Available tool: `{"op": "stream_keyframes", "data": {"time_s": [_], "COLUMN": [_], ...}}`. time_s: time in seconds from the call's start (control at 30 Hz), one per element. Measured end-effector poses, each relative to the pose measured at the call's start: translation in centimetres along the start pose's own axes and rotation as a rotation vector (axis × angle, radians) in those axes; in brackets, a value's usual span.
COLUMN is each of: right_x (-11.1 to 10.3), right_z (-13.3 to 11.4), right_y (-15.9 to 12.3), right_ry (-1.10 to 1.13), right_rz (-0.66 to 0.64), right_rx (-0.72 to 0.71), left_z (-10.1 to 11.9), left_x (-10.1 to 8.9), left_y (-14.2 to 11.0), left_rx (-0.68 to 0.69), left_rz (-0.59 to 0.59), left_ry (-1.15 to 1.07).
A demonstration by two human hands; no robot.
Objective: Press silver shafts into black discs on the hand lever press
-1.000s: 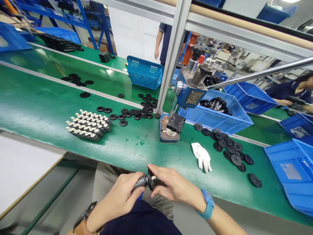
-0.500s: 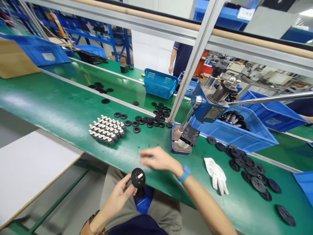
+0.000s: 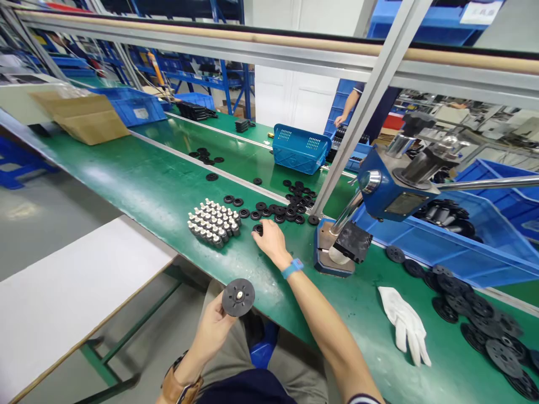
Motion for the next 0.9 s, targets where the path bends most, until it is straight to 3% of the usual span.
{"op": "stream_keyframes", "data": {"time_s": [0.13, 0.17, 0.27, 0.37, 0.43, 0.53, 0.67, 0.9], "right_x": [-5.2, -6.6, -9.6, -11.2, -12.0, -12.7, -12.8, -12.2], "right_z": [0.2, 0.1, 0.0, 0.6, 1.0, 1.2, 0.9, 0.7], "right_y": [-8.1, -10.5, -16.5, -20.1, -21.3, -22.6, -23.6, -24.1], "right_ry": [0.092, 0.175, 0.285, 0.293, 0.291, 0.286, 0.308, 0.315], "right_rz": [0.135, 0.190, 0.201, 0.179, 0.165, 0.125, 0.056, -0.051], "right_rx": [-0.049, -0.118, -0.253, -0.282, -0.280, -0.270, -0.301, -0.329], "left_z": [0.3, 0.2, -0.2, -1.2, -1.8, -2.5, -2.9, -4.6], "left_x": [1.2, 1.7, 3.2, 4.8, 5.8, 6.9, 8.1, 8.9], "left_y": [0.1, 0.1, 0.2, -0.1, -0.6, -1.0, -1.2, -1.6], "left_rx": [-0.022, -0.025, -0.037, -0.127, -0.251, -0.405, -0.436, -0.457], "left_rz": [-0.036, -0.056, -0.166, -0.303, -0.358, -0.288, -0.163, -0.142], "left_ry": [0.001, -0.003, -0.050, -0.210, -0.352, -0.434, -0.351, -0.254]}}
Point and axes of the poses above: each hand's wrist, its own y-axis towards the middle knuckle, its own x-axis out of the palm, z = x × y, the point moved 3 cm from there along y, towards the middle knuckle, and after that the axes turned 5 degrees about x, right-handed, at the moved point
